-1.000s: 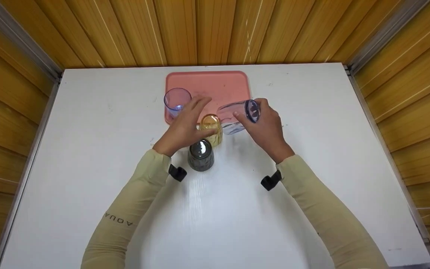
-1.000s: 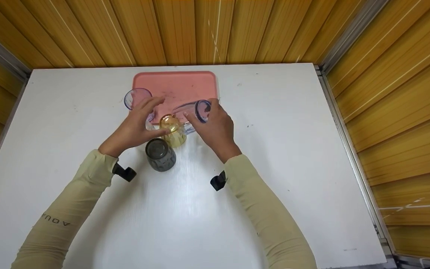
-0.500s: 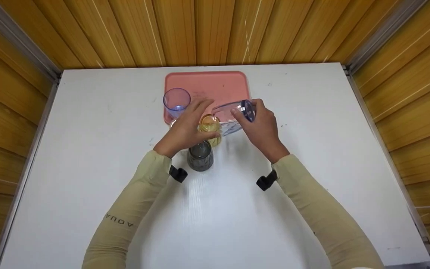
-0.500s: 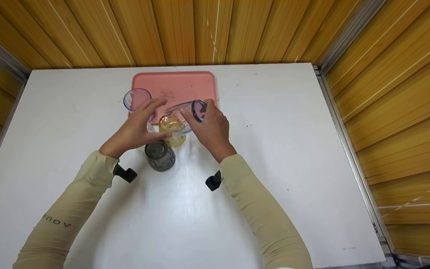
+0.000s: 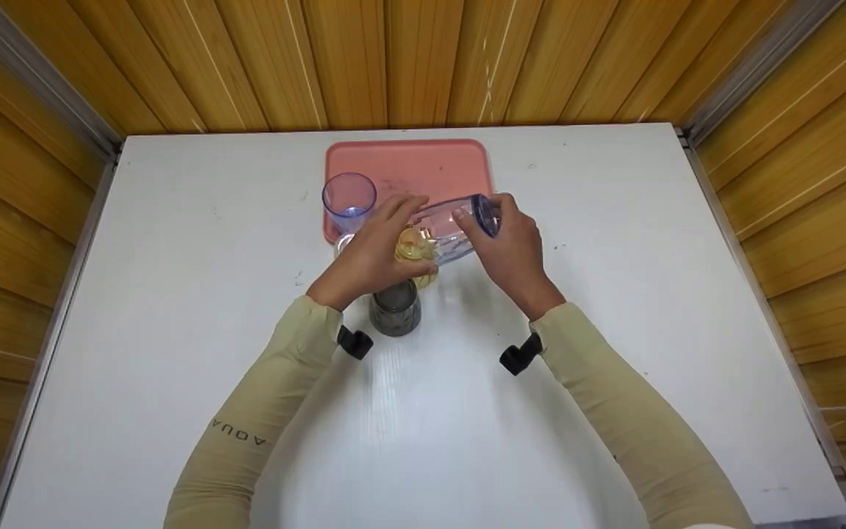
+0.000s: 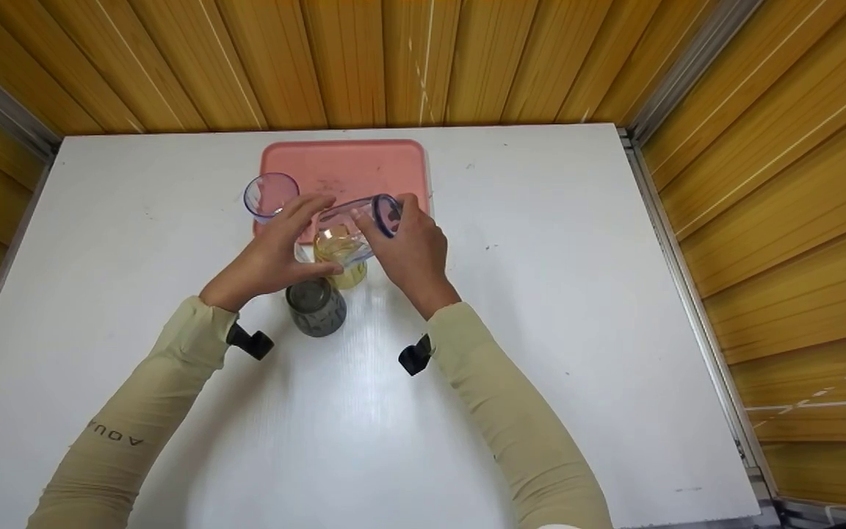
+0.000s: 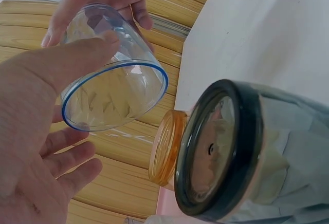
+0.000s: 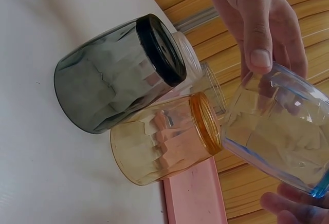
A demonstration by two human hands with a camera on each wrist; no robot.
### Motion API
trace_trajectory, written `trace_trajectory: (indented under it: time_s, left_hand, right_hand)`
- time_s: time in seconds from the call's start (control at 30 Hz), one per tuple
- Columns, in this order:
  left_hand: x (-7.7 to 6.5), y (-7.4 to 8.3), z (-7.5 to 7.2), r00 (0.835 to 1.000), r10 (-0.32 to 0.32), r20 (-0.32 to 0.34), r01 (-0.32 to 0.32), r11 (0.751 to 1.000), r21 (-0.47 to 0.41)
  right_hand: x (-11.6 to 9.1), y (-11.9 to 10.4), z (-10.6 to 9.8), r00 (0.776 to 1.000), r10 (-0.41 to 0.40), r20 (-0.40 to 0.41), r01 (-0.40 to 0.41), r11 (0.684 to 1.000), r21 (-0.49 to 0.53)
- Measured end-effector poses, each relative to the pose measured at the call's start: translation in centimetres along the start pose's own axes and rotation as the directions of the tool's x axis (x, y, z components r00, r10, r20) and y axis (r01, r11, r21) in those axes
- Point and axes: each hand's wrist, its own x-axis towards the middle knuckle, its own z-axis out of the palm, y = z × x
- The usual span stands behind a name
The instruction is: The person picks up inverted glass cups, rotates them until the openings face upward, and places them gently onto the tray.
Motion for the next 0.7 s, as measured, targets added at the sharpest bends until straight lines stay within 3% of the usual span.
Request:
trace_trajectory:
  time_s: [0.43, 0.7]
  left_hand:
    - [0.11, -0.02, 0.25, 1.000, 0.023, -0.005, -0.024, 1.000, -0.015]
    - [0.02, -0.11, 0.15, 0.997, 0.071, -0.020, -0.072, 0.997, -0.014]
  right_hand:
    - [-0.14, -0.05, 0.07, 1.000, -0.020, -0.008, 0.021, 0.996, 0.090]
    - [-0.16, -0.15, -0.02, 0.999, -0.031, 0.037, 0.025, 0.991, 0.133]
